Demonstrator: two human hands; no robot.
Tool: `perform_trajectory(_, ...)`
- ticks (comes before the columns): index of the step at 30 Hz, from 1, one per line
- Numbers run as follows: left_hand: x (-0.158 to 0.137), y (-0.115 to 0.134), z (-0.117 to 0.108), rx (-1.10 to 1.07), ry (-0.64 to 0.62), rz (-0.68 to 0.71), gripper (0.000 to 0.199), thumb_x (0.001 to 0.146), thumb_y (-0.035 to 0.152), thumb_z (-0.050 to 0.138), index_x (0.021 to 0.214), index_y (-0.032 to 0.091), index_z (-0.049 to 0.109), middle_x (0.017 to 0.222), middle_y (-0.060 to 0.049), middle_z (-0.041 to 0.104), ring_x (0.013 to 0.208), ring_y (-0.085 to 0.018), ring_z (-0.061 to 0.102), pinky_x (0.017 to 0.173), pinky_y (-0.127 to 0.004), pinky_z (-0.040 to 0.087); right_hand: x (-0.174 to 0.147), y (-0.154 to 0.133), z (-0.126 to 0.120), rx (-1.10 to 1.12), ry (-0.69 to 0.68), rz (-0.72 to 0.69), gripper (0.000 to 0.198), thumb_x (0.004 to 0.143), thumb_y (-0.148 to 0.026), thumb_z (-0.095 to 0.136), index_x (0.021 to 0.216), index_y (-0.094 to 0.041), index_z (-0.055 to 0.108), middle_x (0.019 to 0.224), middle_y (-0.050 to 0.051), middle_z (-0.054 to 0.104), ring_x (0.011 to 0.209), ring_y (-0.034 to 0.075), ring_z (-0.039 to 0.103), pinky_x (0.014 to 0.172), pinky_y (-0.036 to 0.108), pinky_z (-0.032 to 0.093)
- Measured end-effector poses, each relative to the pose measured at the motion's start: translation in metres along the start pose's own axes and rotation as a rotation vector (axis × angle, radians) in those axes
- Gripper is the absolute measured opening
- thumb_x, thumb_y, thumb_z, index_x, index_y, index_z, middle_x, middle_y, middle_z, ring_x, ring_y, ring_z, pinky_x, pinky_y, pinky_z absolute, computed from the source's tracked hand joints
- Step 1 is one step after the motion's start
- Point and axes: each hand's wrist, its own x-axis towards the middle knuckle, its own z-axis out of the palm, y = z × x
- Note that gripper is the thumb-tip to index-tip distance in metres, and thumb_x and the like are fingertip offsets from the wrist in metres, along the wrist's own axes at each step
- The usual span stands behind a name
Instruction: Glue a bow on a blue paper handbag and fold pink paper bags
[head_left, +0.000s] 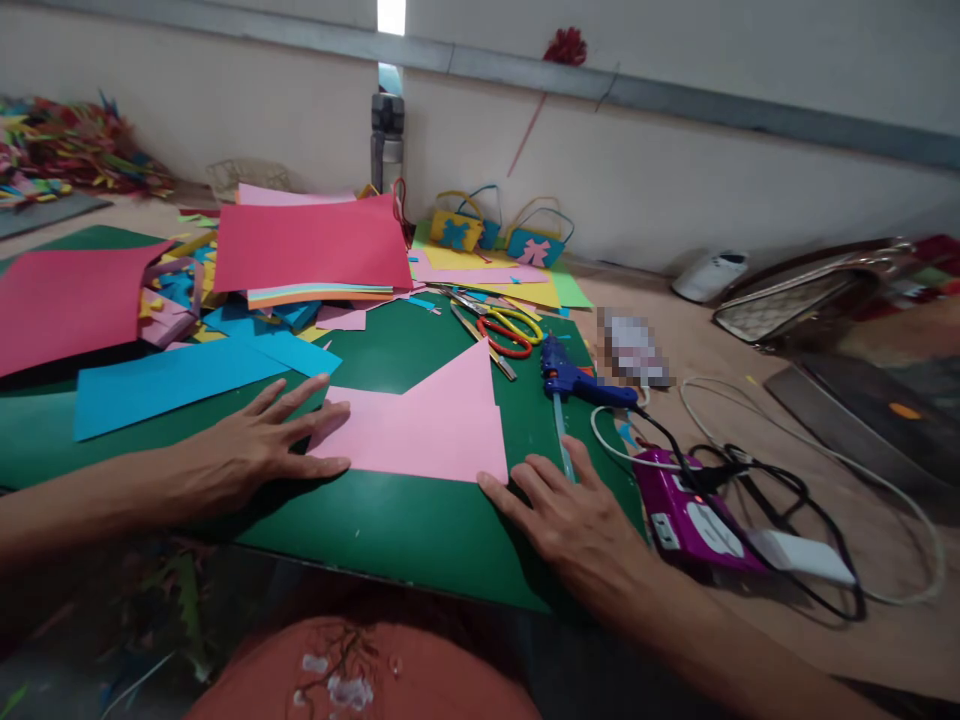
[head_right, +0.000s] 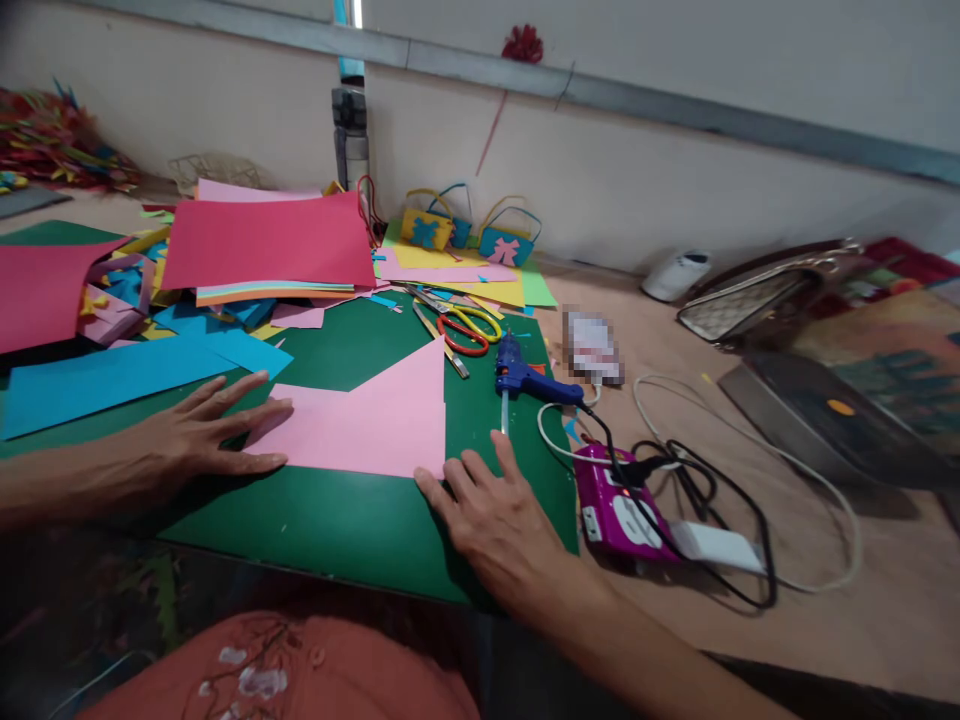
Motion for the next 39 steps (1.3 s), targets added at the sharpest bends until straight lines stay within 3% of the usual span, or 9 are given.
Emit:
perform_trajectory(5,-0.019,-0.007,0.01,0.038,0.069,-0.04,0.078,0.077,-0.004,0.041,0.134,0.048,0.038,0.152,0.0,0.024,0.141,-0.036,0.004,0.102,-0.067,0.023,-0.009,0.0,0.002,-0.039,0.023,0.027,0.044,0.077,-0.001,0.047,0.118,-0.014,0.055,0.084,0.006,0.059,0.086,0.024,0.052,0.091,0.052,0.03)
perform_trajectory(12,-0.036,-0.01,0.028,-0.018,0.162,-0.065,0.061,0.08,0.006,0.041,0.129,0.04,0.05,0.152,0.001,0.026,0.14,-0.038,0.01,0.103,-0.065,0.025,-0.011,-0.003,0.002,-0.089,0.072,0.038,0.035,0.078,0.001,0.044,0.108,-0.012,0.058,0.082,0.006,0.058,0.084,0.023,0.052,0.093,0.052,0.029)
perform_trajectory(17,-0.029,-0.012,0.008,-0.074,0.262,-0.062,0.038,0.089,0.013,0.039,0.112,0.03,0.065,0.143,0.002,0.043,0.135,-0.035,0.028,0.105,-0.063,0.022,-0.015,-0.003,0.004,-0.077,0.061,0.011,0.023,0.08,-0.007,0.051,0.101,-0.013,0.059,0.081,0.004,0.056,0.079,0.021,0.05,0.097,0.053,0.026)
perform_trajectory(19,-0.01,-0.007,-0.009,-0.062,0.221,0.038,0.039,0.092,0.016,0.038,0.125,0.03,0.055,0.141,0.002,0.045,0.131,-0.027,0.039,0.108,-0.054,0.024,-0.015,-0.003,0.003,-0.061,0.03,0.016,0.022,0.081,-0.009,0.052,0.101,-0.014,0.06,0.082,0.004,0.057,0.08,0.021,0.05,0.099,0.053,0.023)
perform_trajectory(22,0.038,0.01,-0.026,-0.082,0.127,0.288,0.044,0.094,0.022,0.038,0.138,0.028,0.039,0.144,0.0,0.041,0.135,-0.022,0.034,0.113,-0.043,0.021,-0.015,-0.003,0.0,-0.037,-0.027,0.028,0.023,0.082,-0.012,0.052,0.103,-0.014,0.06,0.084,0.005,0.058,0.083,0.022,0.05,0.099,0.053,0.022)
perform_trajectory(27,0.104,0.039,-0.022,-0.236,-0.063,0.476,0.065,0.093,0.043,0.044,0.148,0.021,0.018,0.151,-0.009,0.025,0.141,-0.03,0.014,0.113,-0.053,0.012,-0.02,-0.005,-0.005,0.009,-0.092,0.084,0.032,0.082,-0.014,0.053,0.114,-0.015,0.056,0.09,0.006,0.059,0.088,0.023,0.05,0.099,0.052,0.022)
perform_trajectory(33,0.105,0.037,-0.005,-0.337,-0.155,0.41,0.069,0.093,0.054,0.036,0.148,0.027,0.002,0.154,-0.007,0.008,0.141,-0.034,0.005,0.11,-0.062,0.005,-0.009,0.009,-0.009,0.039,-0.189,0.144,0.028,0.082,-0.012,0.051,0.109,-0.013,0.059,0.088,0.009,0.062,0.089,0.026,0.053,0.097,0.052,0.024)
perform_trajectory(36,0.099,0.036,-0.003,-0.341,-0.159,0.373,0.072,0.093,0.057,0.035,0.148,0.028,0.0,0.154,-0.006,0.006,0.141,-0.034,0.004,0.109,-0.063,0.005,0.021,0.034,-0.017,0.114,-0.315,0.359,0.028,0.084,-0.006,0.045,0.105,-0.016,0.061,0.094,0.01,0.066,0.094,0.023,0.057,0.097,0.047,0.027)
perform_trajectory(39,0.097,0.036,-0.003,-0.328,-0.155,0.349,0.072,0.092,0.059,0.033,0.148,0.029,-0.001,0.154,-0.005,0.005,0.141,-0.034,0.002,0.109,-0.064,0.005,0.062,0.062,-0.021,0.154,-0.354,0.537,0.023,0.092,-0.019,0.042,0.106,-0.017,0.06,0.104,0.01,0.066,0.097,0.021,0.059,0.093,0.039,0.036)
